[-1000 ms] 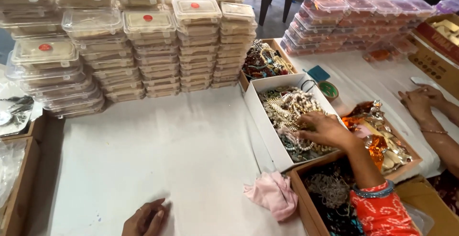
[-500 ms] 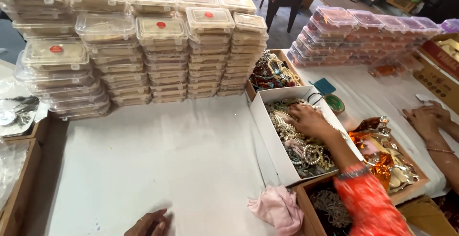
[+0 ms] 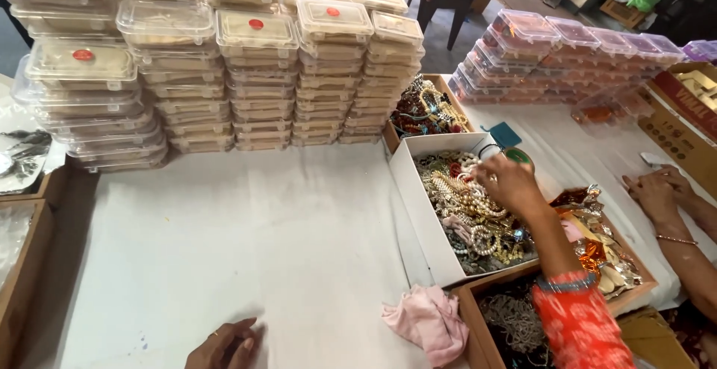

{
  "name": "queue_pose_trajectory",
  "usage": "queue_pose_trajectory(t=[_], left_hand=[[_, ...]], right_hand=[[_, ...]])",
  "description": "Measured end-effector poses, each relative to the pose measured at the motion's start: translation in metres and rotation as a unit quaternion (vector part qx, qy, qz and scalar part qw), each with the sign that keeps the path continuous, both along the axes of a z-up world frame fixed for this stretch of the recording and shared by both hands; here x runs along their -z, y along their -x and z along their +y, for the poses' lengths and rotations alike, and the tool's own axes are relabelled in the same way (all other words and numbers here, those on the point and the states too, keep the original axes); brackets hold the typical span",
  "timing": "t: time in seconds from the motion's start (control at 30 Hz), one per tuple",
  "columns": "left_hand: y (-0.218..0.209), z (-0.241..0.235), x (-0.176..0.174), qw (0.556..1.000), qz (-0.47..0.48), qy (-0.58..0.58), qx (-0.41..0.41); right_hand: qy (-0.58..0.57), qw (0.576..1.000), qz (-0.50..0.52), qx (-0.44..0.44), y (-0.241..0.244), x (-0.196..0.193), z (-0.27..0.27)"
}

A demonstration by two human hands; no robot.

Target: Packing necklaces and jewelry into plastic containers and cloth pouches.

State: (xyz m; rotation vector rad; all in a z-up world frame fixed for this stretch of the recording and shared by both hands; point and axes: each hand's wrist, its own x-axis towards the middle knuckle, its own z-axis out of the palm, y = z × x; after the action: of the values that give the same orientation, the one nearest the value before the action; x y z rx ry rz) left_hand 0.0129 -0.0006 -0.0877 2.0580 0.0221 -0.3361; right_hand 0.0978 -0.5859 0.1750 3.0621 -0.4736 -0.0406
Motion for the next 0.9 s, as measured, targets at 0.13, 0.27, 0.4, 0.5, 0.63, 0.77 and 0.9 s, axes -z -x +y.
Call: queue_pose_trajectory(t=[0.13, 0.27, 0.4, 0.5, 0.63, 0.77, 0.9], left_hand=[[0.0, 0.0, -0.007, 1.0, 0.001, -0.024, 0.004], [0.0, 0.003, -0.003, 1.0, -0.008, -0.023, 0.019], [0.003, 0.001, -0.009, 0.999, 0.01, -0.039, 0.016], [0.005, 0.001, -0.01, 1.0, -0.004, -0.025, 0.016], [0.005, 0.001, -0.004, 1.0, 0.002, -0.022, 0.007], [0.004, 0.003, 0.019, 1.0, 0.008, -0.006, 0.007], [0.002, 0.007, 0.03, 1.0, 0.009, 0.015, -0.006]], right_hand=[[-0.121, 0.989, 0.011, 0.078, -0.07, 0.031, -0.029], [-0.056, 0.994, 0.057, 0.075, -0.117, 0.057, -0.019], [0.077, 0.993, 0.074, 0.048, -0.134, 0.099, -0.028], [0.061, 0.997, 0.023, 0.038, -0.121, 0.082, -0.015], [-0.078, 0.98, -0.168, 0.076, -0.114, 0.097, -0.055], [-0.228, 0.921, -0.311, 0.062, -0.101, 0.102, -0.088], [-0.326, 0.926, -0.176, 0.073, -0.097, 0.095, -0.087]])
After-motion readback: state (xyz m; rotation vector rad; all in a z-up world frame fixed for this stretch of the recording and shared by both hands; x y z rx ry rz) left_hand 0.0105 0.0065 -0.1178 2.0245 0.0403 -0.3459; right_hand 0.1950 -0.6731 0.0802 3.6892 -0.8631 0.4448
